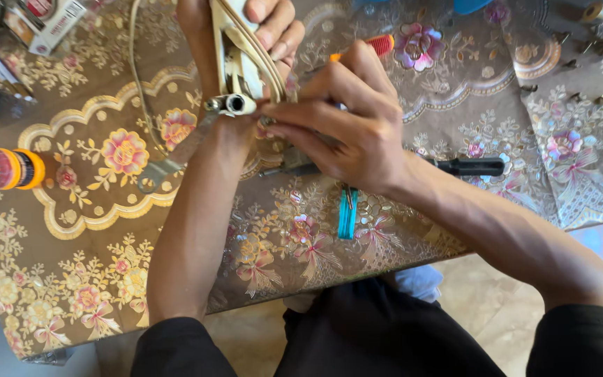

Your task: The person disassembles a white handheld electric appliance on a table, using screwdrivers and a wrench to remove screws and separate its plastic housing and internal motor parts. They manipulate the detached components by hand and continue unscrewing the housing throughout the clip.

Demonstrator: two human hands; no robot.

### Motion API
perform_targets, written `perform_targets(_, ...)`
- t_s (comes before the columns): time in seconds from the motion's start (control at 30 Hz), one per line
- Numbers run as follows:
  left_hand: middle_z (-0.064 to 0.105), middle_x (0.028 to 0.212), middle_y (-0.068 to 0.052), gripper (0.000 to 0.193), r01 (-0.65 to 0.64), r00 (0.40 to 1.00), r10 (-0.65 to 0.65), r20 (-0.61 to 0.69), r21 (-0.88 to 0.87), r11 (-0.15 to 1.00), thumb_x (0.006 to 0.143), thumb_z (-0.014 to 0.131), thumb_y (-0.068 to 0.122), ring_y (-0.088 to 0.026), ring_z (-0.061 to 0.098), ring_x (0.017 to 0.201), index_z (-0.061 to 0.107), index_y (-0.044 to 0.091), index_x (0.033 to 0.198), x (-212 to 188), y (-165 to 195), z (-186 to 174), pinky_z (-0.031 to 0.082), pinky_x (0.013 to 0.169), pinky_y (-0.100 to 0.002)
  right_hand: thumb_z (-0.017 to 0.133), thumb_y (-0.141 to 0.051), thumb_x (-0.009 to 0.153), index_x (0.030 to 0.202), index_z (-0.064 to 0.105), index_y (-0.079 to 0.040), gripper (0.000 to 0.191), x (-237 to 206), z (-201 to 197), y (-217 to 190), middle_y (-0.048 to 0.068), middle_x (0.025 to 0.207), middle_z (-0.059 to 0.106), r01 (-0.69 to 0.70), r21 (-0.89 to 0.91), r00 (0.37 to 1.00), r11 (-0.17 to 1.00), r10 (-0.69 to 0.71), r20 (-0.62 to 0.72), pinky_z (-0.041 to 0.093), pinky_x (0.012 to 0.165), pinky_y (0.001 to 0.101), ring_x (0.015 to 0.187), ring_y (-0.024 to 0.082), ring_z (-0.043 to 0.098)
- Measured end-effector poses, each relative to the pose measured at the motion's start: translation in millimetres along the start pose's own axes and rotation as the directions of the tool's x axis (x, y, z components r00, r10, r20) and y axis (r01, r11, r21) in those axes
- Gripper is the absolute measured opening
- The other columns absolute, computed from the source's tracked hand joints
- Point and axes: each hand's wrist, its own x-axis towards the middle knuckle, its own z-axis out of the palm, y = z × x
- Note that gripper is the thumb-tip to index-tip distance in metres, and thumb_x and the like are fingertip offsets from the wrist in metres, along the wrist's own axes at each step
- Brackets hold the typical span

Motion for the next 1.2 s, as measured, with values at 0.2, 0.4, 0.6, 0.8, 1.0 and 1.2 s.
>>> perform_targets(0.2,0.062,0.080,-0.006,0.060,0.011,0.999,-0.013,0.046,0.033,0.999,0.101,0.051,0.057,-0.011,0.049,0.060,0.062,0.000,0.088,-4,-1,-14,0.038,0.058,-0.027,0.095,-0.022,0.085,0.107,0.080,-0.011,0.029,1,3,5,0.001,0.090,0.057,0.010,-0.166,1.000,0.986,-0.014,-0.026,0.038,0.078,0.0429,0.085,0.027,0.050)
perform_targets(0.4,0.061,0.078,-0.004,0.062,0.012,0.999,-0.012,0.037,0.018,1.000,0.101,0.052,0.060,-0.009,0.048,0.058,0.062,0.000,0.086,-6,-3,-16,0.036,0.057,-0.025,0.096,-0.020,0.086,0.110,0.079,-0.011,0.030,-2,8,-6,0.001,0.092,0.057,-0.092,-0.158,0.993,0.983,0.079,-0.087,0.039,0.081,0.0423,0.088,0.026,0.051)
perform_targets(0.6,0.056,0.070,-0.006,0.060,0.084,0.996,-0.084,0.011,0.050,0.995,0.100,0.049,0.056,-0.015,0.050,0.064,0.059,0.001,0.081,-1,-1,-4,0.038,0.060,-0.030,0.094,-0.016,0.092,0.113,0.079,-0.013,0.025,-6,17,-14,0.000,0.099,0.064,-0.299,-0.091,0.944,0.950,0.280,-0.173,0.040,0.083,0.0348,0.091,0.020,0.055)
perform_targets(0.8,0.051,0.067,-0.008,0.056,0.099,0.992,-0.078,-0.103,0.214,0.972,0.101,0.050,0.051,-0.018,0.051,0.064,0.058,0.000,0.079,-4,-6,14,0.043,0.065,-0.032,0.091,-0.013,0.099,0.109,0.079,-0.011,0.016,-7,14,-15,0.000,0.094,0.066,-0.464,0.023,0.871,0.886,0.460,-0.174,0.042,0.086,0.0307,0.090,0.016,0.057)
perform_targets(1.0,0.052,0.065,-0.008,0.057,0.061,0.987,-0.051,-0.154,0.060,0.996,0.102,0.048,0.049,-0.018,0.050,0.061,0.057,-0.001,0.076,1,-9,14,0.042,0.059,-0.031,0.088,-0.014,0.096,0.113,0.079,-0.010,0.020,-9,9,-32,0.002,0.098,0.069,-0.425,0.016,0.892,0.905,0.422,-0.163,0.040,0.087,0.0322,0.093,0.019,0.056)
perform_targets(1.2,0.050,0.064,-0.007,0.060,0.102,0.994,-0.098,-0.044,0.110,0.989,0.105,0.049,0.054,-0.012,0.048,0.059,0.057,0.000,0.080,-4,-2,3,0.037,0.052,-0.026,0.087,-0.016,0.098,0.113,0.080,-0.010,0.017,-10,17,-32,0.001,0.094,0.069,-0.518,0.106,0.840,0.849,0.528,-0.123,0.042,0.091,0.0305,0.094,0.016,0.056)
